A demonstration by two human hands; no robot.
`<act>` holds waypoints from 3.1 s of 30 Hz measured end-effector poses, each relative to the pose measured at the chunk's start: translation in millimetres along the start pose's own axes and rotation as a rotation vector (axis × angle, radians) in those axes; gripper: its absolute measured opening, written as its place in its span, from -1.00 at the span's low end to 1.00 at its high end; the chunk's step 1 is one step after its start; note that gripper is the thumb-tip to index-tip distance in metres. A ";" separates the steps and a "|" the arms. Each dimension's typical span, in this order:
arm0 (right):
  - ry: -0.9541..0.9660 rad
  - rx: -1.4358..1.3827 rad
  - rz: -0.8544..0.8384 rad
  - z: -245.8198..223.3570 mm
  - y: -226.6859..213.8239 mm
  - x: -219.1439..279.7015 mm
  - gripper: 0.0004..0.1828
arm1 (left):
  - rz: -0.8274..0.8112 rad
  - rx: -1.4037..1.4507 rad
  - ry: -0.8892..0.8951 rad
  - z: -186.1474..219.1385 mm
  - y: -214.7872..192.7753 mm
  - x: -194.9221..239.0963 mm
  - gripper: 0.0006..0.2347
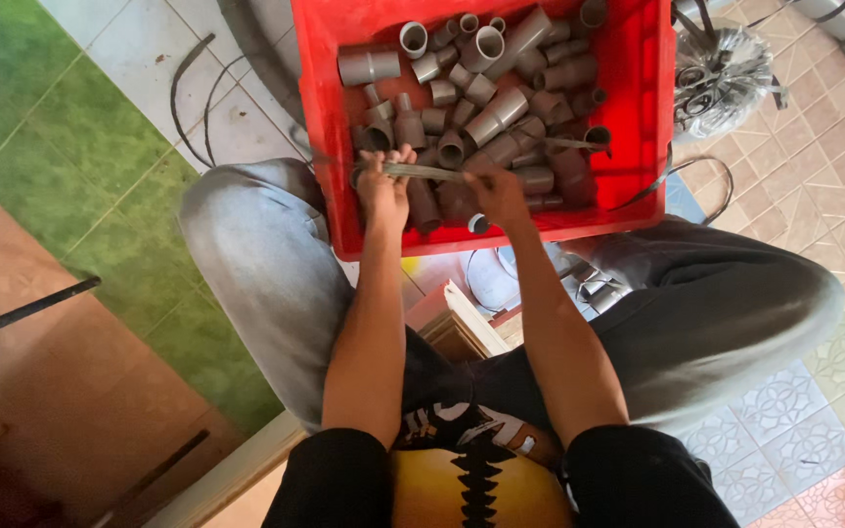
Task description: The person sits cross-legged on the floor and repeatedly picks up metal pipe fittings from a red crate. They wrap a thin metal wire around each fitting to secure it, then place the bundled item onto a pile on the floor.
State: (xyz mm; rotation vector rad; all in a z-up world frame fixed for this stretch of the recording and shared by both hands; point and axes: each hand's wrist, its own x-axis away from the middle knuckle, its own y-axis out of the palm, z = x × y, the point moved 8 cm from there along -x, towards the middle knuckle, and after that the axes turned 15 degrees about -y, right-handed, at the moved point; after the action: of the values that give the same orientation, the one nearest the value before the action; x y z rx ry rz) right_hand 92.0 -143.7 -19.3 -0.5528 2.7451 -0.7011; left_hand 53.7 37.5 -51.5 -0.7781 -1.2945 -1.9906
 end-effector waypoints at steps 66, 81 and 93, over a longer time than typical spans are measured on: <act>0.149 -0.065 -0.256 -4.8 47.4 -1.2 -0.77 | 0.244 -0.420 0.069 4.5 -15.6 10.9 -0.49; 0.310 0.104 -0.408 30.0 38.6 20.2 -0.72 | 0.146 -0.568 0.146 10.4 -22.0 1.9 -0.42; 0.159 0.074 -0.376 8.4 37.9 7.1 -0.68 | 0.149 -0.617 0.170 22.8 -21.6 12.2 -0.48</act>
State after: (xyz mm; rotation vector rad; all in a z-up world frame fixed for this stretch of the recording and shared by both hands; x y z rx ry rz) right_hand 77.1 -119.3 -46.6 -1.0543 2.7711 -0.9639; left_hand 32.6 63.2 -46.5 -0.9225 -0.4979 -2.2917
